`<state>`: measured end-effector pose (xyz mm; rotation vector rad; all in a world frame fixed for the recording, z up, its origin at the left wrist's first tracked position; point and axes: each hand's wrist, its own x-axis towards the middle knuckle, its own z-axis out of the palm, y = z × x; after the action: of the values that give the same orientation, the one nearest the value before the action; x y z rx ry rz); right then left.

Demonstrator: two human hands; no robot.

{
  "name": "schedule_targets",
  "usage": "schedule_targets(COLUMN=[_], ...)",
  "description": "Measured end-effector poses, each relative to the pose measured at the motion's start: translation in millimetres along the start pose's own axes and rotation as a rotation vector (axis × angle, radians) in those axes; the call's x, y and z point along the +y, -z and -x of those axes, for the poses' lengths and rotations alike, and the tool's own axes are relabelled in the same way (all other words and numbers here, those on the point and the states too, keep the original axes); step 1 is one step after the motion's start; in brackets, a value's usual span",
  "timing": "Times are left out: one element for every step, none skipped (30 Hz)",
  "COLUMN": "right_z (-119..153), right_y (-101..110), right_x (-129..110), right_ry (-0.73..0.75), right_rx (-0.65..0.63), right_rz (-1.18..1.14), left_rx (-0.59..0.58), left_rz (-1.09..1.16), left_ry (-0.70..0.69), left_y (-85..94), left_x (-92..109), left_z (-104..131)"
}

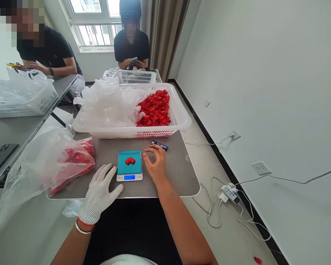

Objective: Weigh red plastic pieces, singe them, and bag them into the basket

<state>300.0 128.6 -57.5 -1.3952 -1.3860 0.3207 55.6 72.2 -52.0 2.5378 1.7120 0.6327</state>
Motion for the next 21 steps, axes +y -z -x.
schedule_targets(right_z=[0.7,1.5,2.4,3.3,4.1,4.8,5.5,6.1,6.7,7.2,7.7,8.2,8.7,9.2,9.5,9.7,9.8,9.6,9.2,8.7,8.1], right_y=[-0.6,-1.6,-2.6,-3.5,-4.3,-4.8,-5.2,-5.4,-5.6,-5.9,-6.3,-6.8,-7.4,-8.0,-8.5,-8.8,-8.8,-8.6,-8.2,-7.5,-6.8], right_x=[-0.6,-1.5,-2.7,-4.1,-5.7,-7.2,-8.7,-10.0,-11.1,-11.9,-12.4,-12.7,-12.8,-12.8,-12.8,-12.8,-12.8,-12.7,-12.3,-11.7,-10.7], right_ry=[0.017,0.035,0.054,0.071,0.088,0.105,0.122,0.139,0.154,0.167,0.175,0.180,0.185,0.191,0.198,0.203,0.204,0.198,0.187,0.173,0.159], right_rx=[-0.006,-0.015,-0.029,-0.049,-0.073,-0.103,-0.135,-0.167,-0.196,-0.218,-0.234,-0.246,-0.253,-0.257,-0.261,-0.265,-0.265,-0.260,-0.247,-0.227,-0.200], right_rz=[0.014,0.033,0.057,0.084,0.112,0.138,0.161,0.180,0.195,0.207,0.218,0.228,0.236,0.242,0.245,0.244,0.241,0.234,0.224,0.213,0.200], left_rx=[0.000,-0.001,-0.002,-0.004,-0.005,-0.006,-0.007,-0.007,-0.007,-0.005,-0.003,0.002,0.009,0.019,0.030,0.040,0.047,0.050,0.051,0.049,0.046], left_rz=[0.000,0.000,-0.001,-0.002,-0.002,-0.001,0.000,0.002,0.006,0.012,0.018,0.025,0.030,0.032,0.031,0.028,0.024,0.021,0.018,0.016,0.014], left_ry=[0.001,0.002,0.002,0.002,0.001,0.001,0.001,0.003,0.006,0.007,0.007,0.006,0.007,0.009,0.012,0.016,0.019,0.020,0.020,0.018,0.016], left_y=[-0.2,-0.4,-0.7,-0.9,-1.0,-1.1,-1.1,-1.0,-0.8,-0.6,-0.4,-0.1,0.2,0.5,0.9,1.3,1.7,2.1,2.3,2.4,2.3], left_x=[0.0,-0.1,-0.2,-0.5,-0.8,-1.0,-1.2,-1.4,-1.4,-1.3,-1.2,-1.0,-0.8,-0.5,-0.2,0.0,0.2,0.4,0.4,0.5,0.4], left_z=[0.0,0.1,0.1,0.0,-0.1,-0.2,-0.2,-0.2,-0.2,-0.1,0.1,0.2,0.3,0.4,0.3,0.3,0.2,0.1,0.0,0.1,0.2])
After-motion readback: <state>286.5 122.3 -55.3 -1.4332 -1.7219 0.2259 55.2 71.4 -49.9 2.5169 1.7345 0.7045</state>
